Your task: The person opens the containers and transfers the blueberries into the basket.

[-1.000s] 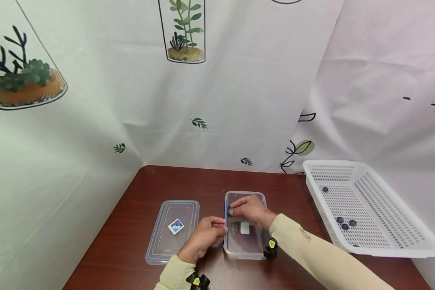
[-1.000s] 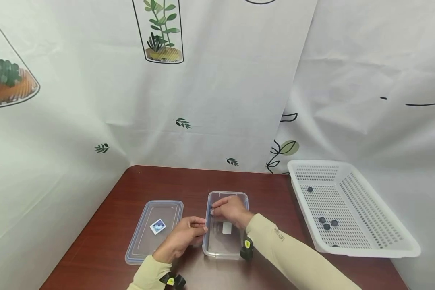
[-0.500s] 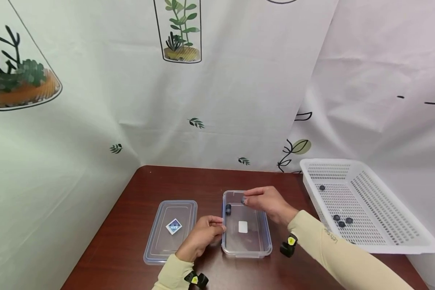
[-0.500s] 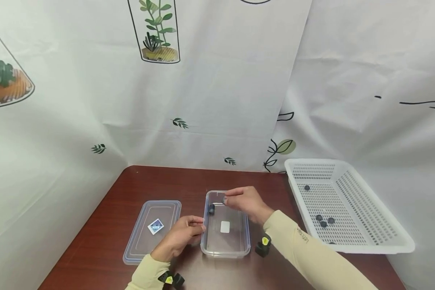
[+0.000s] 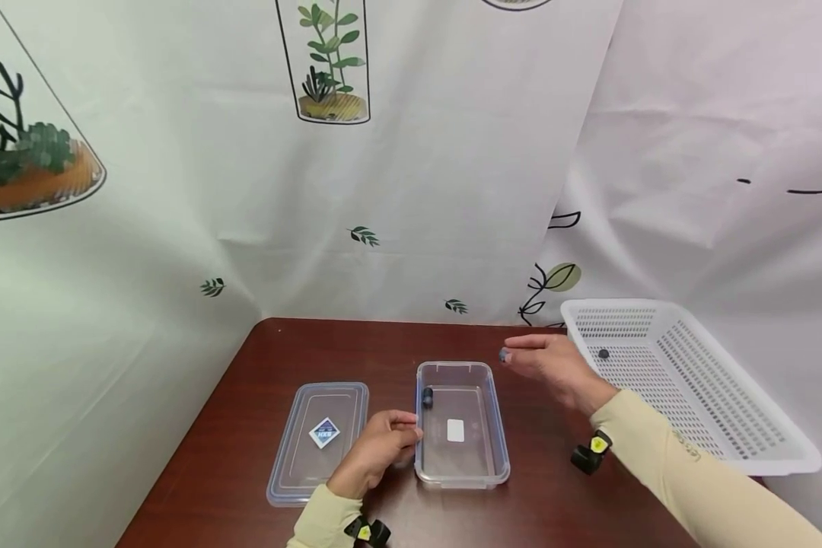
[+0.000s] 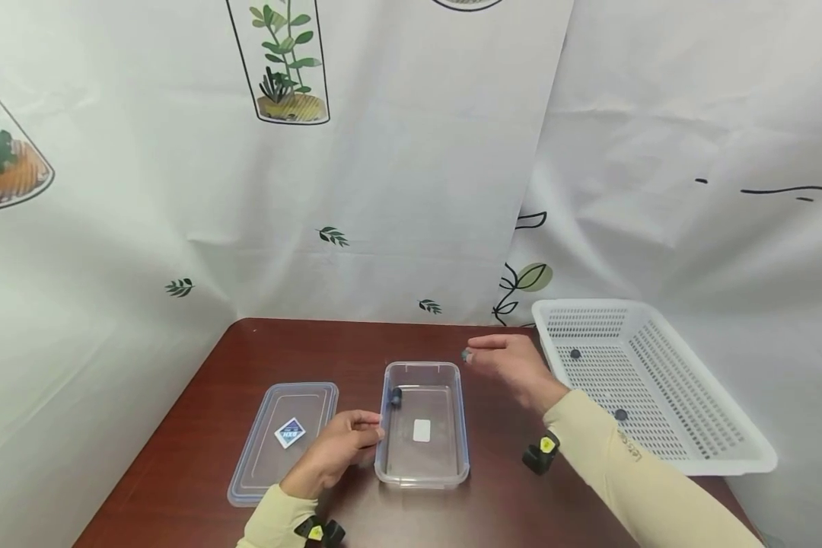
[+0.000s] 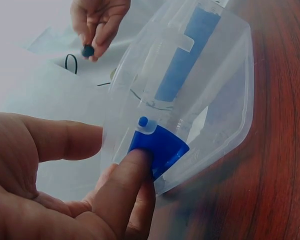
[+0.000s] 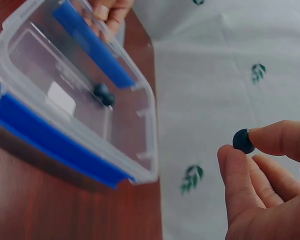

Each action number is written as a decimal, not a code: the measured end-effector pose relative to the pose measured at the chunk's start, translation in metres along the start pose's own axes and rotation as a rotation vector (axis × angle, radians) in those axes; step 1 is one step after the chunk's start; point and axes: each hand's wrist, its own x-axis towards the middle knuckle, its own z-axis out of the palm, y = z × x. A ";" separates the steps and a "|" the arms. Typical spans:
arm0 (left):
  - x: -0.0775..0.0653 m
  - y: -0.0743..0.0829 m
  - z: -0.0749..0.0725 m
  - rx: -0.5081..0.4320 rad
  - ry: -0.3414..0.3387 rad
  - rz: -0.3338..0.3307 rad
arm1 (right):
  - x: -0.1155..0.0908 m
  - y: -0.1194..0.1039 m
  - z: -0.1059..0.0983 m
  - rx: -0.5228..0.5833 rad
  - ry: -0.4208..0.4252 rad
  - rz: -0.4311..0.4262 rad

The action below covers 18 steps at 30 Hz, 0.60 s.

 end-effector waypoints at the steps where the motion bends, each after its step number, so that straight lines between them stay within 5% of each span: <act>1: 0.000 0.000 0.000 0.002 0.003 0.001 | -0.001 -0.002 -0.005 0.015 -0.001 -0.008; 18: 0.003 -0.002 0.000 0.010 0.009 -0.019 | -0.006 0.003 -0.142 0.271 0.133 -0.044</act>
